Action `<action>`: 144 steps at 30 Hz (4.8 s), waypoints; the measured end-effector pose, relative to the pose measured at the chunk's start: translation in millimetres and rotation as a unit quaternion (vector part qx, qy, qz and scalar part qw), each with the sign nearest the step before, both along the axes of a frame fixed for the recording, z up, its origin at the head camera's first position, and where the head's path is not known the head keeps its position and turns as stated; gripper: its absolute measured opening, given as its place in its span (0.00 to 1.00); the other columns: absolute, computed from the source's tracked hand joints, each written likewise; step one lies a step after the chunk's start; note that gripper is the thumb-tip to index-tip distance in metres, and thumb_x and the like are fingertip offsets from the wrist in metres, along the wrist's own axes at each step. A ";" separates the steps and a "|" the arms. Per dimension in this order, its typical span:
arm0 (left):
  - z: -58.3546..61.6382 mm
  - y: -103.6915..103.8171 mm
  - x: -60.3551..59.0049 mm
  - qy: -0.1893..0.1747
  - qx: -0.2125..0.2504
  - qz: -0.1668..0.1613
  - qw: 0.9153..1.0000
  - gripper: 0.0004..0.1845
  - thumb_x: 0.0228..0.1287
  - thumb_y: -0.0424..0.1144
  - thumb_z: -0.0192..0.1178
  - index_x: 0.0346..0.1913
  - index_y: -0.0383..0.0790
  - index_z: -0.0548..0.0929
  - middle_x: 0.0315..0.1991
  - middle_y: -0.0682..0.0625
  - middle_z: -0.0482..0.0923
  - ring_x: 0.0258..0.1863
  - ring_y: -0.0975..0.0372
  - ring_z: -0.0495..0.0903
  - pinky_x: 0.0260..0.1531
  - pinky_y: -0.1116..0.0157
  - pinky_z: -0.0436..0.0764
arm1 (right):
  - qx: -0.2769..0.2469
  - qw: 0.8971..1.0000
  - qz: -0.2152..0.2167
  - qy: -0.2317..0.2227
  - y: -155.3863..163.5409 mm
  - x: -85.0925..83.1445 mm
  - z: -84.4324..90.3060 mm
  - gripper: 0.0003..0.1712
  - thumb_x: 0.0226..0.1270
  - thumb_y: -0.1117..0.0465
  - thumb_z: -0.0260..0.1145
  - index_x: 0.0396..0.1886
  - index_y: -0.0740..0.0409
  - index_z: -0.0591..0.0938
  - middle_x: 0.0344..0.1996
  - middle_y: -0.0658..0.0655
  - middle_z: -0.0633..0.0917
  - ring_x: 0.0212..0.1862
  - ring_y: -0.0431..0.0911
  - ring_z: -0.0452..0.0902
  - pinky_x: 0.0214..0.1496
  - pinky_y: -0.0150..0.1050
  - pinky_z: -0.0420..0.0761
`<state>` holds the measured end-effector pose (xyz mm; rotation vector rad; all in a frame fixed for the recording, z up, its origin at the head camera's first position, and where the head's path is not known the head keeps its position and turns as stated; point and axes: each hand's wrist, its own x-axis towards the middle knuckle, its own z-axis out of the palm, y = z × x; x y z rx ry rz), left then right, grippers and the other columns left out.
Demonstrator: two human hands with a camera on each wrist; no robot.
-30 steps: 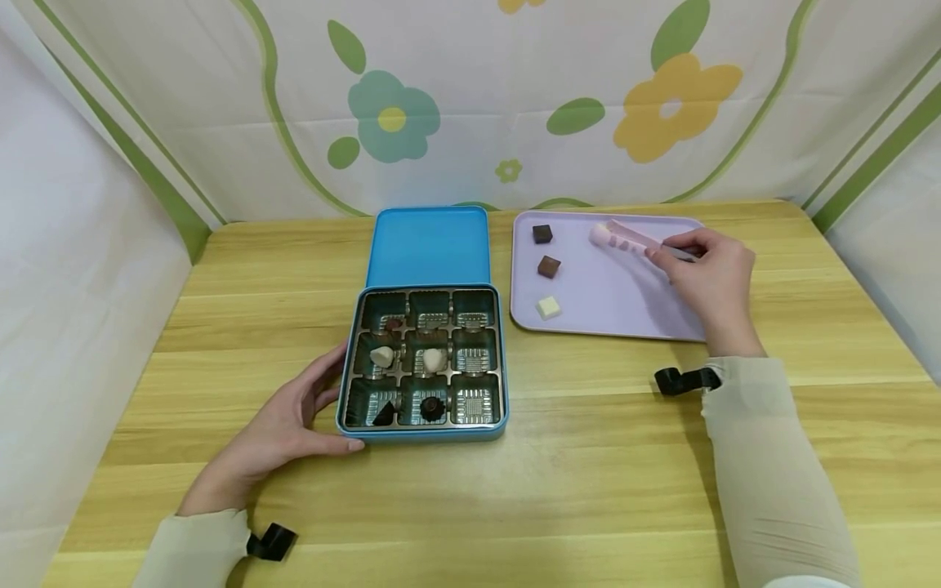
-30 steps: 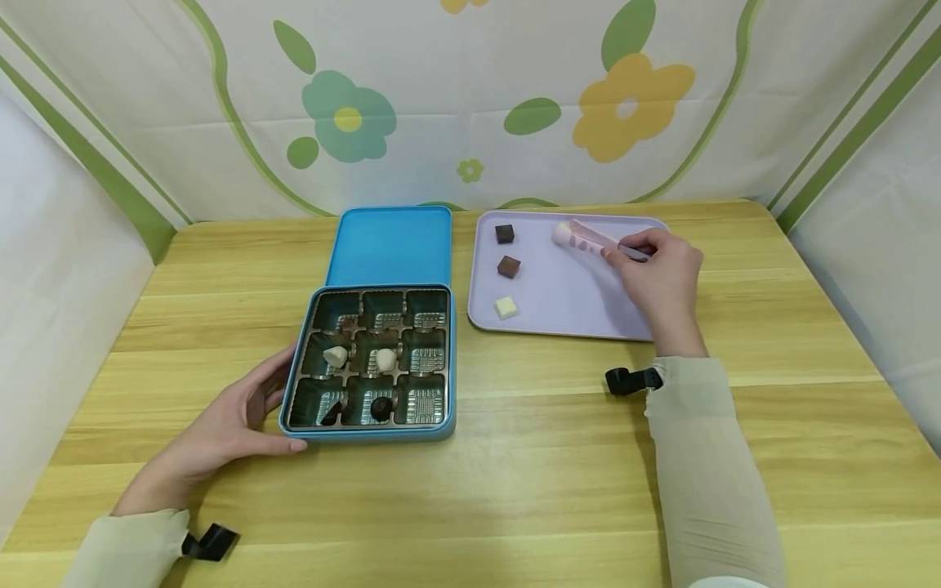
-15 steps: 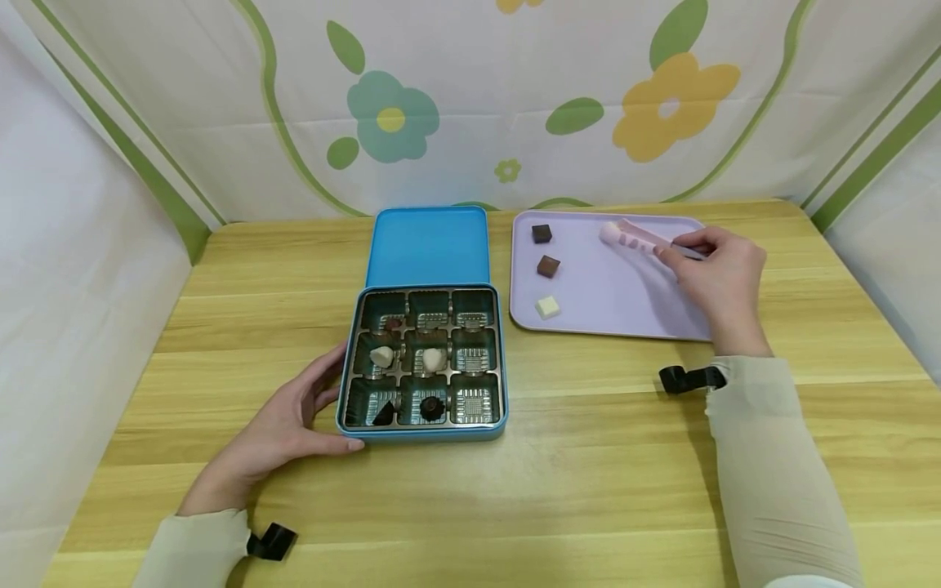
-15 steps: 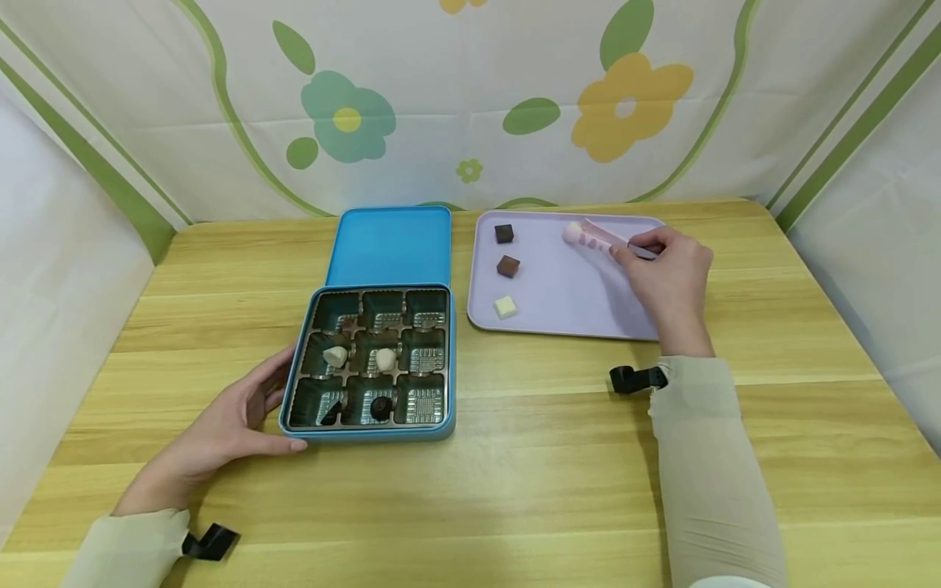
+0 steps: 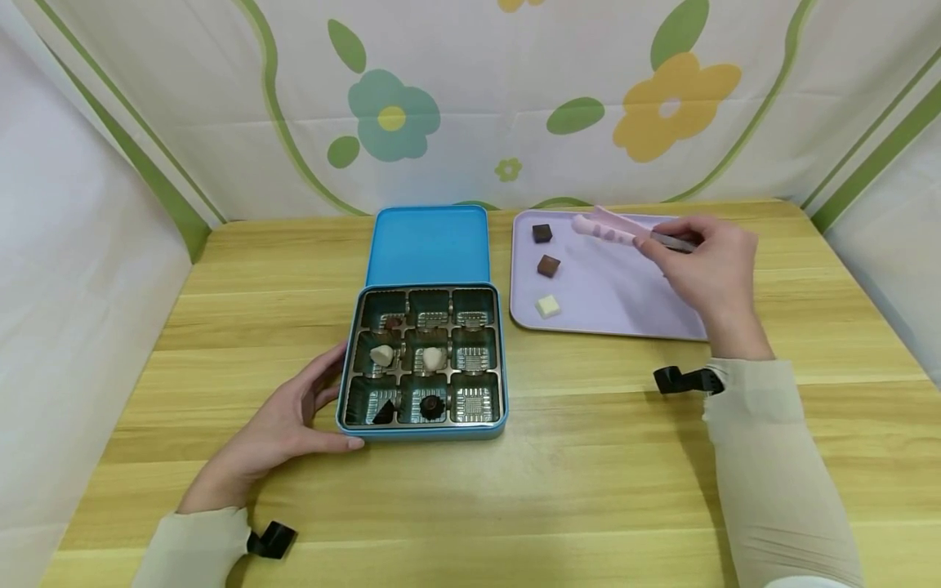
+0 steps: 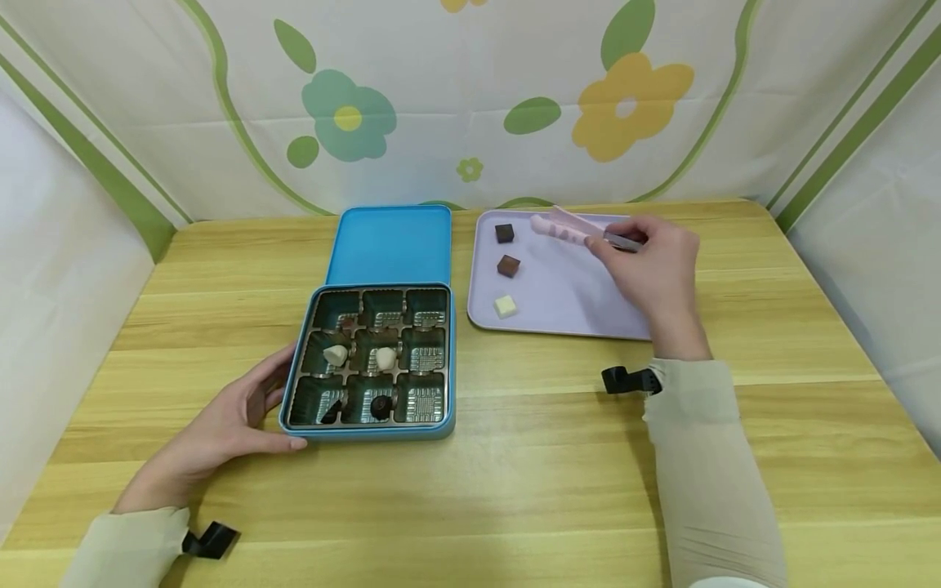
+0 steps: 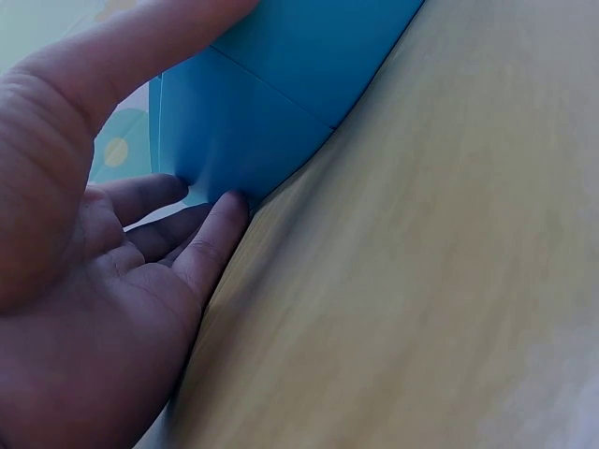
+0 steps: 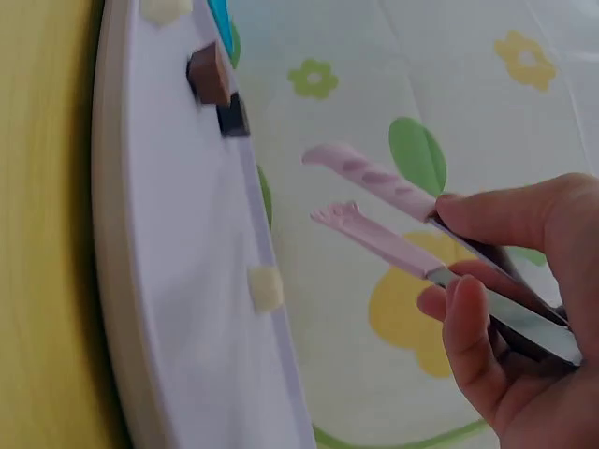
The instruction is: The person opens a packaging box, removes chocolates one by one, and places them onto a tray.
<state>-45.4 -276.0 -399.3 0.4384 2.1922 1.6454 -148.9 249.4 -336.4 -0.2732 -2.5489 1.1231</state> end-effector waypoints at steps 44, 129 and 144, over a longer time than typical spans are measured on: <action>-0.1 3.1 0.1 0.011 0.001 0.001 1.000 0.66 0.50 0.26 0.83 0.88 0.48 0.53 0.86 0.38 0.55 0.76 0.77 0.65 0.70 0.81 0.72 | 0.023 0.889 0.448 0.089 -117.0 48.5 25.6 0.11 0.57 0.64 0.86 0.38 0.51 0.93 0.32 0.43 0.91 0.31 0.36 0.77 0.33 0.31 0.83; 1.1 3.2 -2.2 -0.003 0.002 -0.008 1.000 0.66 0.51 0.27 0.83 0.89 0.52 0.52 0.86 0.40 0.55 0.76 0.76 0.65 0.70 0.81 0.71 | -0.069 0.935 0.349 -0.019 -105.5 36.8 30.5 0.10 0.60 0.62 0.85 0.41 0.50 0.95 0.38 0.53 0.93 0.34 0.46 0.86 0.34 0.31 0.84; -0.2 -1.5 2.4 0.011 0.001 -0.010 1.000 0.66 0.50 0.25 0.83 0.88 0.50 0.53 0.86 0.38 0.54 0.76 0.76 0.65 0.70 0.81 0.71 | -0.090 0.968 0.230 -0.033 -34.2 53.7 17.9 0.13 0.62 0.64 0.83 0.45 0.59 0.94 0.35 0.40 0.92 0.35 0.35 0.89 0.32 0.26 0.84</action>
